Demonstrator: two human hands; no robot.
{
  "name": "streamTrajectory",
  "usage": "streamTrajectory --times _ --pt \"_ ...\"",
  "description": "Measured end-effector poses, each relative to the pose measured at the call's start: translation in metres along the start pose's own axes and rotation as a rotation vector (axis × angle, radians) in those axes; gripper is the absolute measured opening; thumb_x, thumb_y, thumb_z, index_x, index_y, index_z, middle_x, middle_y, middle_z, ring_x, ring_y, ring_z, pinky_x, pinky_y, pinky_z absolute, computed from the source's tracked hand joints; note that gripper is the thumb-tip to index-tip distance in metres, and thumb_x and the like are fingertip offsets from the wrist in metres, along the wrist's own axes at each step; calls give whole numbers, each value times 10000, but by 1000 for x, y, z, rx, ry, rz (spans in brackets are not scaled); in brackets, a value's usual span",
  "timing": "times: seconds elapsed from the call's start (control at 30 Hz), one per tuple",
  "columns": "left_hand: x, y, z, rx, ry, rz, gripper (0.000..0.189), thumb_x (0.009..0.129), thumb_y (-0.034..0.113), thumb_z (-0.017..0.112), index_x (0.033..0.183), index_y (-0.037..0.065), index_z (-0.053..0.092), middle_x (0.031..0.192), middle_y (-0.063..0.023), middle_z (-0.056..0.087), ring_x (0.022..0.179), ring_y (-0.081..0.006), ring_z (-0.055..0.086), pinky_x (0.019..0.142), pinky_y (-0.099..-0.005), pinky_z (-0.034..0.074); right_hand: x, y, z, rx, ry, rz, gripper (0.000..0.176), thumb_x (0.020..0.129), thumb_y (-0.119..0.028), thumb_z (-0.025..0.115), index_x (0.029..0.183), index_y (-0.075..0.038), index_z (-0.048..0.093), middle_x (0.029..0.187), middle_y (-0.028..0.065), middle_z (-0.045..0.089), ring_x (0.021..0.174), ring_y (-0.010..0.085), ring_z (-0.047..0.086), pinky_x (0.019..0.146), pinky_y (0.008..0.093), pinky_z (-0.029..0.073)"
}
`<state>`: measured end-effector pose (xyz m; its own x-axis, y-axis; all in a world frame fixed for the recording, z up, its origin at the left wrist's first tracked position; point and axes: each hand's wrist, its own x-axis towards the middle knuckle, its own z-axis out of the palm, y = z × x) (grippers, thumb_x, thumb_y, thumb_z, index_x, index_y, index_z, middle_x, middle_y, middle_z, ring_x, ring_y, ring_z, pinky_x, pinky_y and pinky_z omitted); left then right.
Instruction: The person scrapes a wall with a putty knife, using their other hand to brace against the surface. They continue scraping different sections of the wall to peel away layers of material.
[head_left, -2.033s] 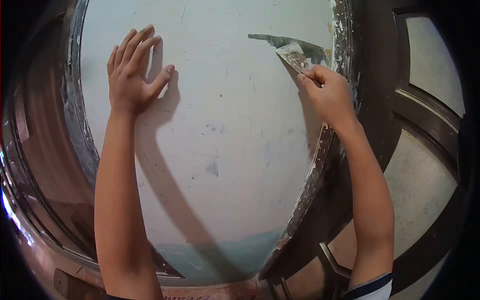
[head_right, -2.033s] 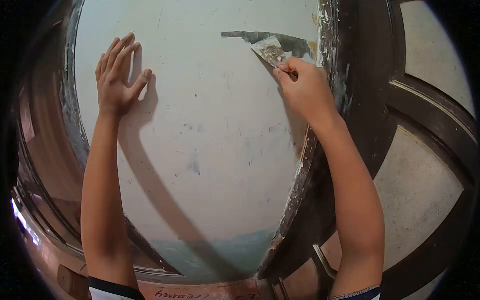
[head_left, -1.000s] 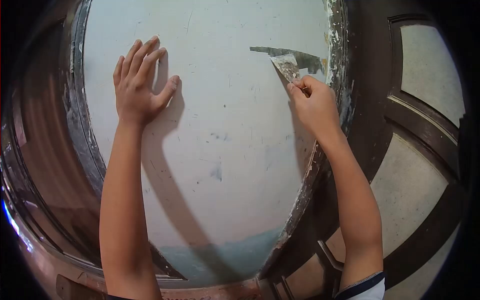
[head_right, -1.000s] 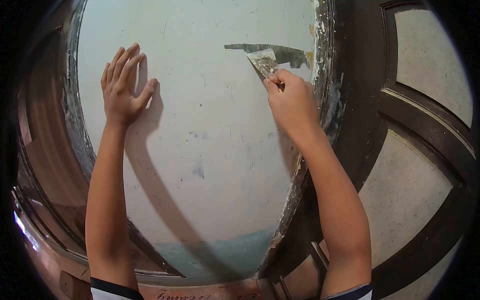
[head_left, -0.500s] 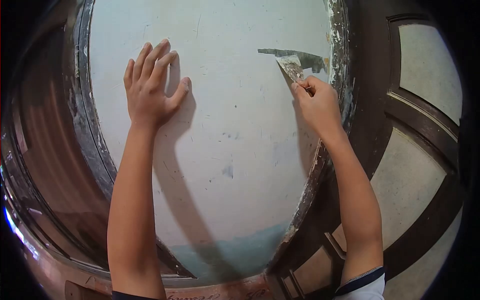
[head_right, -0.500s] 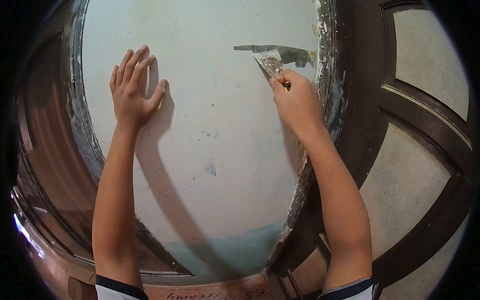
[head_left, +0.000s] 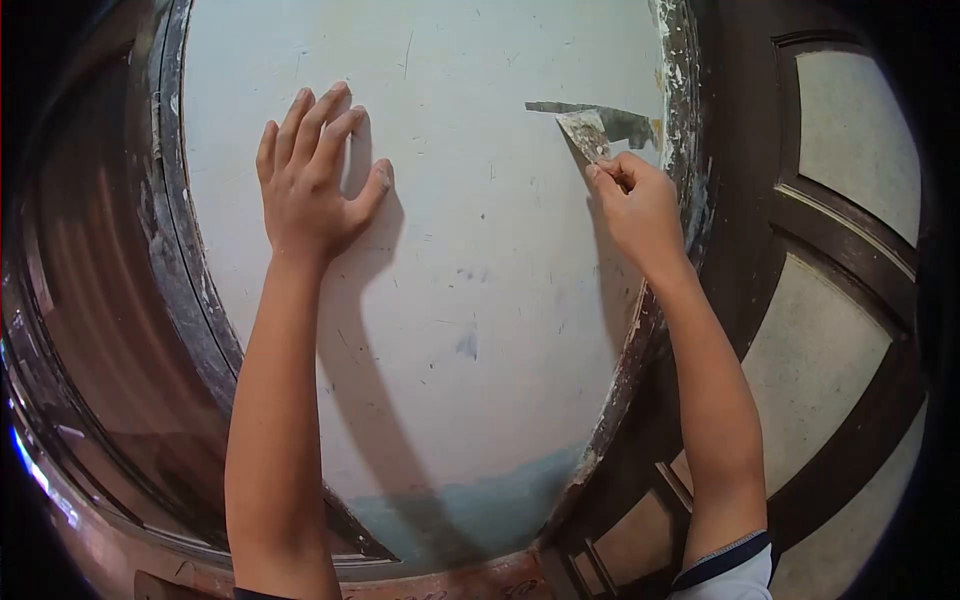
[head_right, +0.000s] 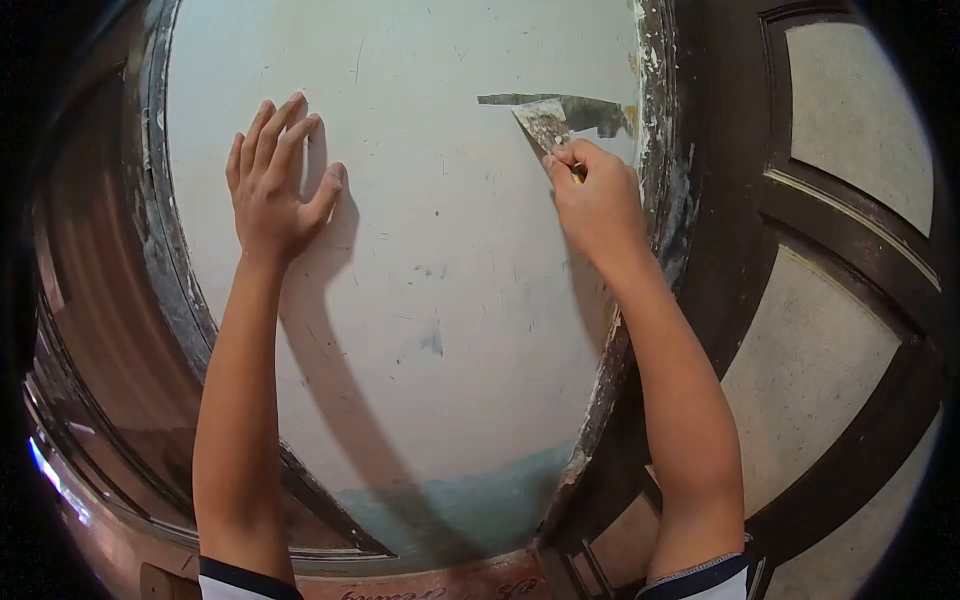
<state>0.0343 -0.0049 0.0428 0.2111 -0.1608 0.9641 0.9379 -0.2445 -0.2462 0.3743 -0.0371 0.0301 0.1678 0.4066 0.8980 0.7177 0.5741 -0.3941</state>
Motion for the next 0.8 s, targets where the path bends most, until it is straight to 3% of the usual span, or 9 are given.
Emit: streamTrajectory --times 0.57,0.8 --pt "-1 1 -3 -41 -9 -6 475 857 369 706 1314 240 690 1577 20 556 1544 -248 394 1291 -481 198 -2 -6 2 -50 26 -19 245 986 -205 701 963 38 707 733 157 674 630 224 585 641 367 482" --pt "0 2 -6 -57 -20 0 501 841 354 713 1320 212 690 1578 5 552 1549 -256 385 1292 -477 189 -2 -4 4 61 21 -7 238 988 -192 701 959 44 695 731 155 668 632 202 565 646 363 482"
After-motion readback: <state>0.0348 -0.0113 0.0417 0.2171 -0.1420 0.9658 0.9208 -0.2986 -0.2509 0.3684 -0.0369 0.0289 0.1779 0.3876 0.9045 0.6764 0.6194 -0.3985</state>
